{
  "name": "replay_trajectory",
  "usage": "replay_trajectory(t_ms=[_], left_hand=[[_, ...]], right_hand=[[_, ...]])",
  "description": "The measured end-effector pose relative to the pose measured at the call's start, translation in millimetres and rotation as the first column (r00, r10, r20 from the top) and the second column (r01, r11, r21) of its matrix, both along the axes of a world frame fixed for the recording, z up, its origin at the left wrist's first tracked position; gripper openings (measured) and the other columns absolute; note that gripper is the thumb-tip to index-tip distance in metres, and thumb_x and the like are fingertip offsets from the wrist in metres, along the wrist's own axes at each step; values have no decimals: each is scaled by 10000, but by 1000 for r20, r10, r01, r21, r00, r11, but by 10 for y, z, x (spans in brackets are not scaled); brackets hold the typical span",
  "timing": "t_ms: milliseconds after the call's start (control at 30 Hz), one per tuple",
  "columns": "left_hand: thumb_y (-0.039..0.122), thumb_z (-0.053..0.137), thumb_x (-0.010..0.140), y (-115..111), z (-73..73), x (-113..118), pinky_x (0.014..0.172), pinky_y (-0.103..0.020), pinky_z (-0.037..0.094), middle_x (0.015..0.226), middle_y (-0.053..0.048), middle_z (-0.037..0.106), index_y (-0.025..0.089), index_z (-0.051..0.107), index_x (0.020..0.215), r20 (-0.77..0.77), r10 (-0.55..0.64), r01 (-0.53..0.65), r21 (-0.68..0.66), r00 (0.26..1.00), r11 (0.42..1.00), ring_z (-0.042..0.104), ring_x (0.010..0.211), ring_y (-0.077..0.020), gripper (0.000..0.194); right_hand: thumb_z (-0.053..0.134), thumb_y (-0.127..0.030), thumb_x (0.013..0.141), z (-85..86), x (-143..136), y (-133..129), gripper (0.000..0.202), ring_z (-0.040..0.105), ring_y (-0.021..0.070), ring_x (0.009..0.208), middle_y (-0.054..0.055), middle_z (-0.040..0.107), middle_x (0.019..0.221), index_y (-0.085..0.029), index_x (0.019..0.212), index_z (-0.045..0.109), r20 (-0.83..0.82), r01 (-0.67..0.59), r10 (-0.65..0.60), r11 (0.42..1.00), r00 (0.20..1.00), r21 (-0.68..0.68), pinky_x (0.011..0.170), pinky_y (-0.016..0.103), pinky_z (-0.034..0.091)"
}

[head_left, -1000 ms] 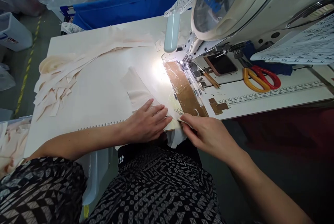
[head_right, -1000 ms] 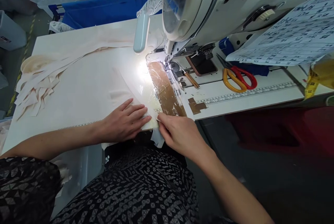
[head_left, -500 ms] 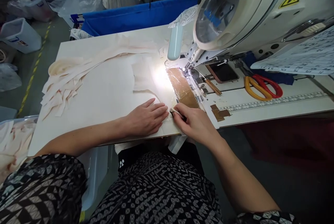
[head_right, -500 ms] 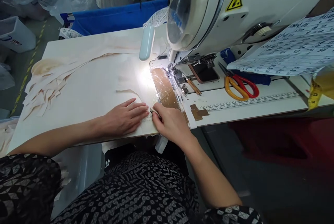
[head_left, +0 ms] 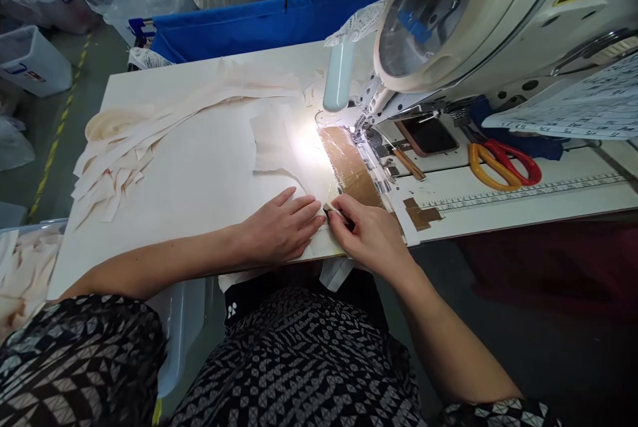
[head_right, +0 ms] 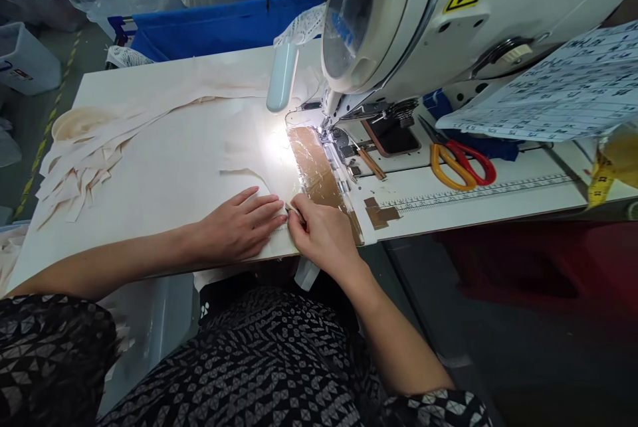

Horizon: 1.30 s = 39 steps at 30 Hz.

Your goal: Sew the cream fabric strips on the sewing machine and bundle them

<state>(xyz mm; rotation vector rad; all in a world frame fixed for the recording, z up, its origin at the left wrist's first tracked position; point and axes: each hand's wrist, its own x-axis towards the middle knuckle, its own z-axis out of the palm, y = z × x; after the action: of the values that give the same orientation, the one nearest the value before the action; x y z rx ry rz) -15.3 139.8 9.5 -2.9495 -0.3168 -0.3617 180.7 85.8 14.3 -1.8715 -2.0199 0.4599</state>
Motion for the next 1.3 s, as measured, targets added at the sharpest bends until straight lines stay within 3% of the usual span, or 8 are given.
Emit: replay_trajectory(t_ms=[133,233,333,467,700,933,1100,1300], left_hand=[[283,456,968,-6,3,-4,1006,-421,414,1248,-139,636,104,610,1215,-28,15,-15,2,1000,1000,547,1185,-258,342],[316,503,950,-9,1,-9,1009,-416,411,1259,-144,627,106,602,1225,-37,15,-15,-9,999,1000,536,1205,-270,360],[342,511,942,-20,-9,-16,1023,-433,399,1281,-162,609,121,591,1236,-38,12,-13,-30,999,999,531,1219,-294,376],[385,520,935,-44,-26,-22,1041,-480,382,1317,-193,579,153,560,1284,-22,6,-7,-43,1000,999,528,1231,-331,421],[382,539,924,-61,-25,-23,1043,-497,382,1326,-212,565,153,541,1325,-33,5,-6,-43,999,999,522,1248,-353,462],[364,508,945,-81,-9,-12,1038,-498,389,1320,-207,575,167,563,1309,-39,18,-19,-30,999,999,538,1234,-340,417],[357,496,965,-55,-10,-25,1040,-496,391,1326,-192,574,184,562,1309,-50,26,-28,-24,998,999,538,1239,-324,391],[294,444,991,115,29,-55,1051,-498,390,1302,-210,586,93,587,1237,-59,168,-168,5,984,986,536,1233,-314,348]], right_hand=[[414,-306,873,88,47,-43,210,406,142,490,-20,457,523,-239,682,360,31,-78,79,996,996,-48,523,290,203],[430,-284,865,159,154,-131,217,379,129,468,-39,415,508,-240,669,349,-38,-129,125,985,991,-116,511,284,219],[433,-317,900,180,245,-213,222,408,124,490,-40,449,549,-239,693,409,-160,-106,81,982,984,-154,504,269,265],[441,-356,923,119,227,-260,205,421,121,497,-41,486,577,-235,761,470,-236,-9,-17,994,972,-108,502,259,299],[428,-321,907,31,113,-236,197,415,122,460,-46,459,532,-238,729,425,-105,-22,20,1000,994,-14,503,264,270],[404,-256,892,108,174,-290,173,444,137,459,-32,481,519,-239,720,400,79,-154,156,988,985,-31,496,278,215],[409,-279,898,165,273,-353,186,409,129,433,-44,452,505,-241,716,403,21,-153,157,980,987,-130,493,274,216],[415,-289,885,135,150,-108,196,415,137,466,-33,449,520,-243,701,366,-26,-103,101,992,995,-76,520,282,227]])
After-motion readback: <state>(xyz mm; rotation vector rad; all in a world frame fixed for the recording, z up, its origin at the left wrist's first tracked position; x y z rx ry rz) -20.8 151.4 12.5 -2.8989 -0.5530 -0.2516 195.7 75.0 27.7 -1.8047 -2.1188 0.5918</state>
